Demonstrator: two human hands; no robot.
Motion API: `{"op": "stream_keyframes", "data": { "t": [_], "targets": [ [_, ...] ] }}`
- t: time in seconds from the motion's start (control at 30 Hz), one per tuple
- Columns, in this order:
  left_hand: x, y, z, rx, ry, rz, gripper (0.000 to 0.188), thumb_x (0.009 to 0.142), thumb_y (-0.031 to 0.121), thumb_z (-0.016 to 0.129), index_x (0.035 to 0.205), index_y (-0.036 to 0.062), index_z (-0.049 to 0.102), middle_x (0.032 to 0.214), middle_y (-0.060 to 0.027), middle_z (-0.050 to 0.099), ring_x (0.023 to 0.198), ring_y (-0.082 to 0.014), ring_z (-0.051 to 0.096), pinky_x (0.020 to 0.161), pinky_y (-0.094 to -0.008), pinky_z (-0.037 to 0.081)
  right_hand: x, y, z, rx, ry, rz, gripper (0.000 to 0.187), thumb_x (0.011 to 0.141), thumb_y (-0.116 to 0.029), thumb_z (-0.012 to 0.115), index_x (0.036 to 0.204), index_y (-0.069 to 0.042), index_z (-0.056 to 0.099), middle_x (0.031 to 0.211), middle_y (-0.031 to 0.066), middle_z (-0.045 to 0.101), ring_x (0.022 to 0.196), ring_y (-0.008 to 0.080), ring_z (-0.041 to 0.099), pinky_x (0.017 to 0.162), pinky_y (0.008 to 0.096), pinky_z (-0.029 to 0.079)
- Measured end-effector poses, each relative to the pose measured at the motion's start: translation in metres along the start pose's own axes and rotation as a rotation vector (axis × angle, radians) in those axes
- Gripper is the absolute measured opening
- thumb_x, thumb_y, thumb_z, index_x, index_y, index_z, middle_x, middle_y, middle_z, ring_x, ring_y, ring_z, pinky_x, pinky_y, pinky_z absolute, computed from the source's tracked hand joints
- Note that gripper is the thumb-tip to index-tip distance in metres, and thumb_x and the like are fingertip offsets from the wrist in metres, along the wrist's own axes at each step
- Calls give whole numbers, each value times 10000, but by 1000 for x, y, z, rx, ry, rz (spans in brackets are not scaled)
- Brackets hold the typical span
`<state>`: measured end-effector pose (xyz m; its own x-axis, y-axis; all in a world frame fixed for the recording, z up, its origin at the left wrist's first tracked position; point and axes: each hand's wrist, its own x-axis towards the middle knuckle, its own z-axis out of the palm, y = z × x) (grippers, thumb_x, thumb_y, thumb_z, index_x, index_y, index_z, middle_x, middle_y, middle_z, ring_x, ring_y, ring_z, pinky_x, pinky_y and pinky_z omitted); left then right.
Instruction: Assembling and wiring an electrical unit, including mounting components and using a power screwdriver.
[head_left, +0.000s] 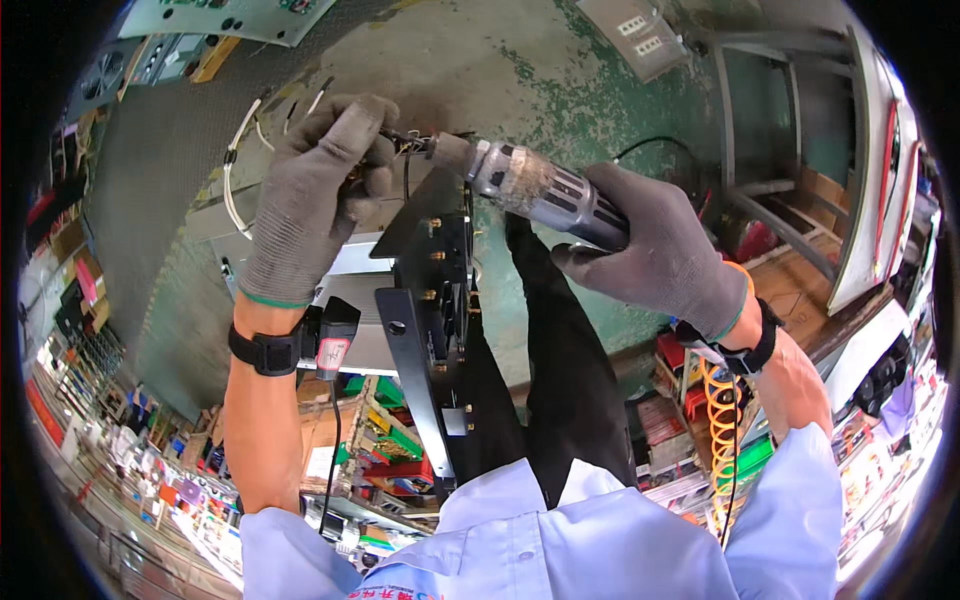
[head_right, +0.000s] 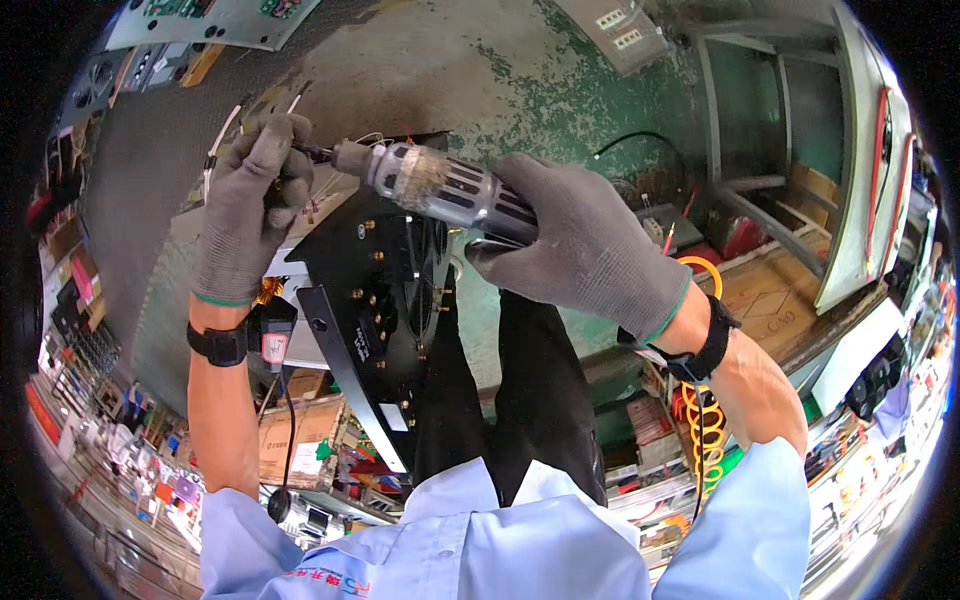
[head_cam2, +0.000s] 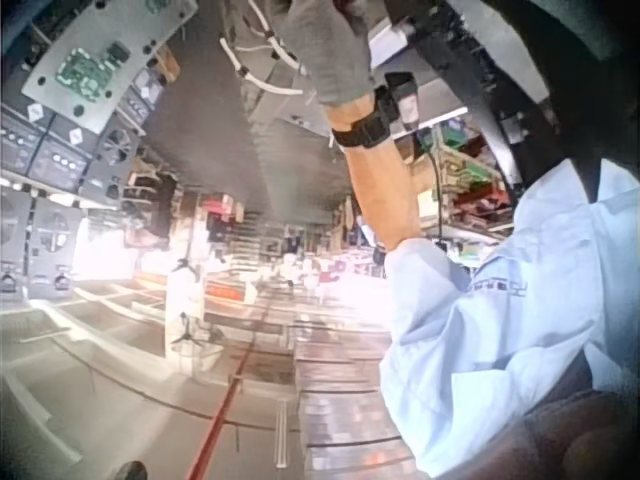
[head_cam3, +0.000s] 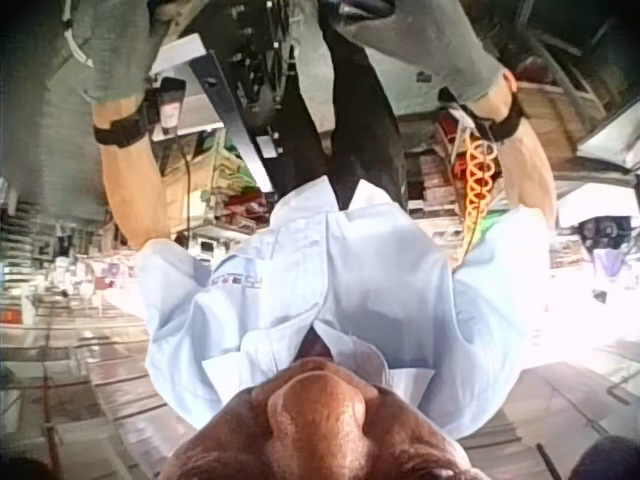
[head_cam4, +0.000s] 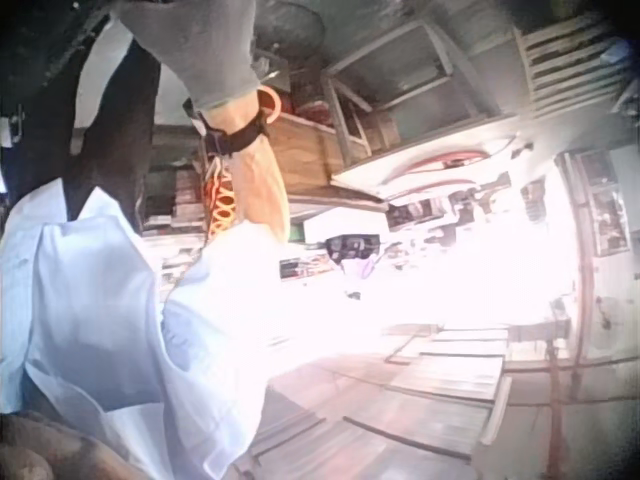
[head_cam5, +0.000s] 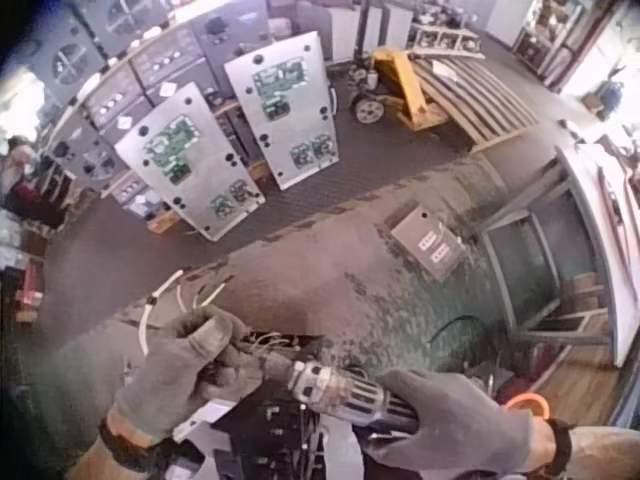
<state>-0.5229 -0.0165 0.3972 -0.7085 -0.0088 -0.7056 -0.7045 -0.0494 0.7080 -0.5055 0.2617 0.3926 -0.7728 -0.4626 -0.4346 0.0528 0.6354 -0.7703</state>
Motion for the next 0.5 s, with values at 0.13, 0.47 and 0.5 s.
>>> {"op": "stream_keyframes", "data": {
  "t": [0.13,0.47,0.5],
  "targets": [
    [4,1,11,-127,-51,141,253,976,252,562,1089,35,627,778,16,602,610,-23,525,459,-152,347,-7,5,-3,103,-18,24,477,653,-137,763,1082,0,604,794,98,637,702,124,602,680,299,505],
    [18,10,17,-117,-114,291,278,980,185,552,1176,-8,591,806,-12,611,608,-51,463,483,-171,345,-10,8,-12,284,18,35,432,703,-264,739,1014,3,604,764,158,647,716,256,669,651,372,517],
    [18,10,20,-131,-68,282,285,975,181,560,1176,-18,588,806,-12,609,601,-50,447,478,-172,336,-9,10,-13,366,-71,103,438,708,-276,734,1019,4,605,772,154,652,725,237,671,659,370,522]
  ]
}}
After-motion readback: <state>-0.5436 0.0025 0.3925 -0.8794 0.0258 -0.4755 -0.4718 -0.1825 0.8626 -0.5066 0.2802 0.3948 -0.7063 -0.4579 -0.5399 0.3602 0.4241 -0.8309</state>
